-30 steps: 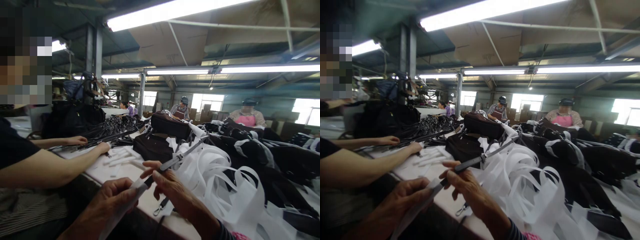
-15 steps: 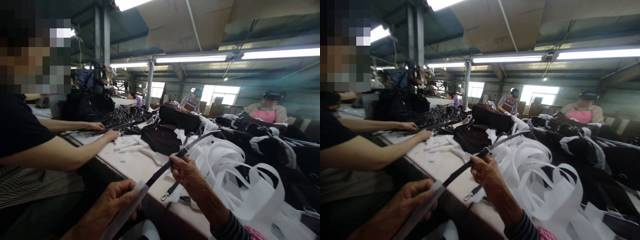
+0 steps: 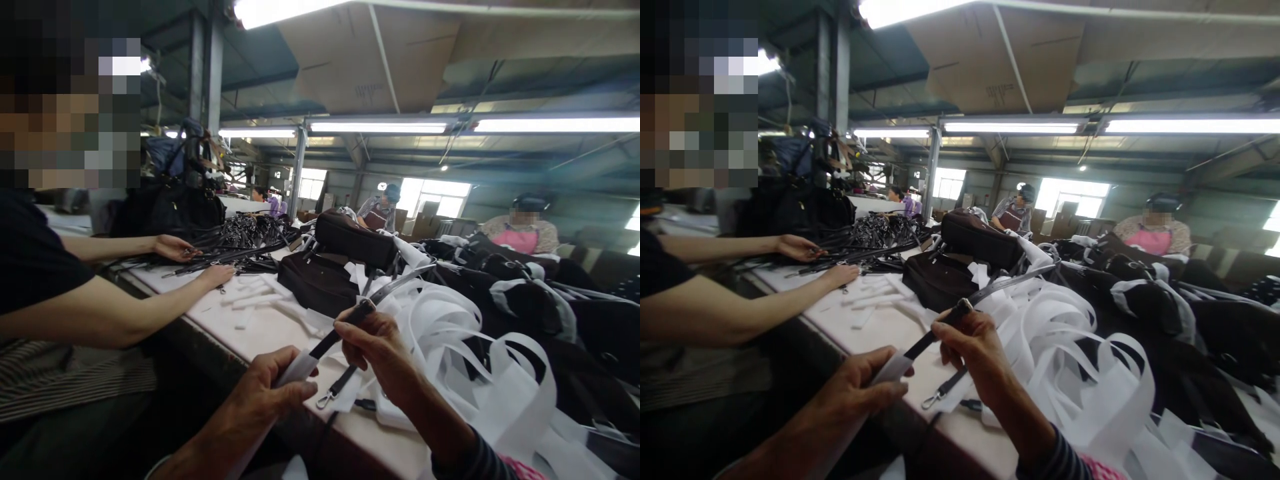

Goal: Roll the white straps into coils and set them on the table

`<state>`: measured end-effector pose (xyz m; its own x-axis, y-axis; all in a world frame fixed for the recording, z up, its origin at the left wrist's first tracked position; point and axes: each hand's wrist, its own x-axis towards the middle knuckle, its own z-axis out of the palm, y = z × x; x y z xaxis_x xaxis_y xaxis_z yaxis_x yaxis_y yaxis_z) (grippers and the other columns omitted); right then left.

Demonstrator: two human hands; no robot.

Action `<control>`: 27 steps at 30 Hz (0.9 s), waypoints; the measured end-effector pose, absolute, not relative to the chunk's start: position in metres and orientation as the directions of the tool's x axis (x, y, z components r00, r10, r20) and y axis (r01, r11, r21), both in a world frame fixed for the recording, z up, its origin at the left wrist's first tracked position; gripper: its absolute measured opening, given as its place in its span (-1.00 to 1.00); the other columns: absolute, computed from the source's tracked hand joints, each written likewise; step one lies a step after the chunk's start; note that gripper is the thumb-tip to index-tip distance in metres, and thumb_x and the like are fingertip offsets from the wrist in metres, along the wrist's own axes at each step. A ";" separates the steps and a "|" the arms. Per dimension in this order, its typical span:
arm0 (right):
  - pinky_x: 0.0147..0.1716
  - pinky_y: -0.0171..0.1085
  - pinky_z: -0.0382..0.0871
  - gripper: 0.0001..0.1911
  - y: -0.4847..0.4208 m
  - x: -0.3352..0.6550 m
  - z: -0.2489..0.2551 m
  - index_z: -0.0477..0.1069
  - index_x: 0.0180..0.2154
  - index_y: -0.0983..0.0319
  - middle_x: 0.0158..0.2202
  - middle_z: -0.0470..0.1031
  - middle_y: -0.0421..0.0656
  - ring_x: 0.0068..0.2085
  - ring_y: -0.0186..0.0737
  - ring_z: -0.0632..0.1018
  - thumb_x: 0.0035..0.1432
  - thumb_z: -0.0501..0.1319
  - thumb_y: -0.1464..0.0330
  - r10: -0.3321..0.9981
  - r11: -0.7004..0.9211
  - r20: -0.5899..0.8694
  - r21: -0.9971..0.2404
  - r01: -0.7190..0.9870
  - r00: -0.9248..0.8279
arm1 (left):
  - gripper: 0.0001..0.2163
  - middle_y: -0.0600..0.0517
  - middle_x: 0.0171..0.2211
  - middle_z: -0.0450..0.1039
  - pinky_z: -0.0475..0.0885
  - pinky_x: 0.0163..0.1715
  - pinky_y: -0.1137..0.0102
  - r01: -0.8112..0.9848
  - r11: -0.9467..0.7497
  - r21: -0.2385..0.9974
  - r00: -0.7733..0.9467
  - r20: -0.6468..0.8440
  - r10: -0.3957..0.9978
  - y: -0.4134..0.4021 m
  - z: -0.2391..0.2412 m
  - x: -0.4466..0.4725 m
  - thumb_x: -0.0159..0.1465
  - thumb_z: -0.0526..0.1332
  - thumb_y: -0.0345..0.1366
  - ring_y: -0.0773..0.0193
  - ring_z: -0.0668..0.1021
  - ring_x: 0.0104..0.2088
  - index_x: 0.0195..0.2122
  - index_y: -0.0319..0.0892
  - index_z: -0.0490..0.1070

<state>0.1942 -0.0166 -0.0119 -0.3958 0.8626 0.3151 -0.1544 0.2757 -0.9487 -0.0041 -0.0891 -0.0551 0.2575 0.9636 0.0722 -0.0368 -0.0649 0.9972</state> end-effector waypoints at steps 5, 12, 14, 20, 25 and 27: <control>-0.64 -0.40 -0.06 -0.67 -0.026 0.191 -0.008 0.54 -0.40 0.34 -0.61 0.31 -0.28 -0.61 -0.50 0.18 0.02 0.48 0.19 0.836 0.244 0.267 -0.964 -0.111 -0.479 | -0.78 0.14 -0.46 0.26 0.13 -0.40 0.43 0.027 -0.162 0.986 0.337 0.143 0.930 -0.069 -0.037 0.008 0.18 0.32 -0.20 0.35 0.22 -0.43 -0.23 -0.23 0.49; -0.64 -0.44 -0.08 -0.43 -0.017 0.212 -0.026 0.52 -0.12 0.27 -0.49 0.36 -0.26 -0.57 -0.49 0.21 -0.06 0.52 0.04 0.889 -0.041 0.070 -0.972 -0.231 -0.452 | -0.79 0.19 -0.55 0.18 0.03 -0.47 0.41 0.138 -0.109 0.984 0.368 0.051 0.928 -0.060 -0.040 0.006 0.13 0.32 -0.19 0.38 0.17 -0.50 -0.36 -0.22 0.41; -0.65 -0.45 -0.12 -0.47 -0.012 0.217 -0.030 0.50 -0.26 0.28 -0.51 0.37 -0.25 -0.59 -0.50 0.20 -0.08 0.52 0.01 0.923 -0.109 0.006 -0.955 -0.277 -0.386 | -0.79 0.19 -0.57 0.19 0.02 -0.49 0.41 0.169 -0.069 0.983 0.353 0.005 0.936 -0.062 -0.043 0.004 0.12 0.33 -0.18 0.38 0.18 -0.51 -0.37 -0.22 0.40; -0.62 -0.45 -0.04 -0.65 -0.011 0.222 -0.025 0.48 -0.34 0.30 -0.49 0.39 -0.24 -0.55 -0.48 0.27 0.00 0.51 0.21 0.895 -0.034 0.095 -0.960 -0.279 -0.435 | -0.78 0.19 -0.59 0.20 -0.02 -0.55 0.44 0.062 -0.009 0.998 0.404 -0.017 0.915 -0.058 -0.050 0.005 0.07 0.38 -0.23 0.42 0.16 -0.56 -0.35 -0.23 0.44; -0.58 -0.42 0.04 -0.78 -0.010 0.231 -0.015 0.53 -0.32 0.32 -0.54 0.35 -0.25 -0.55 -0.46 0.24 0.13 0.43 0.29 0.763 0.121 0.254 -0.960 -0.254 -0.595 | -0.79 0.13 -0.54 0.31 0.04 -0.58 0.49 -0.052 0.066 0.996 0.530 -0.028 0.848 -0.047 -0.052 0.009 0.01 0.41 -0.31 0.45 0.21 -0.58 -0.34 -0.26 0.49; -0.56 -0.41 0.08 -0.80 -0.009 0.234 -0.012 0.56 -0.30 0.34 -0.51 0.37 -0.23 -0.53 -0.45 0.28 0.14 0.41 0.31 0.724 0.188 0.293 -0.955 -0.230 -0.624 | -0.80 0.13 -0.54 0.31 0.04 -0.59 0.49 -0.069 0.076 0.995 0.557 -0.025 0.830 -0.045 -0.052 0.012 0.01 0.41 -0.32 0.45 0.22 -0.59 -0.37 -0.26 0.49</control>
<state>0.2337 -0.0093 -0.0123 -0.6244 0.7240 0.2934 -0.2301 0.1884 -0.9547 0.0121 -0.0446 -0.0523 0.5571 0.8301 -0.0248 -0.0695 0.0764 0.9947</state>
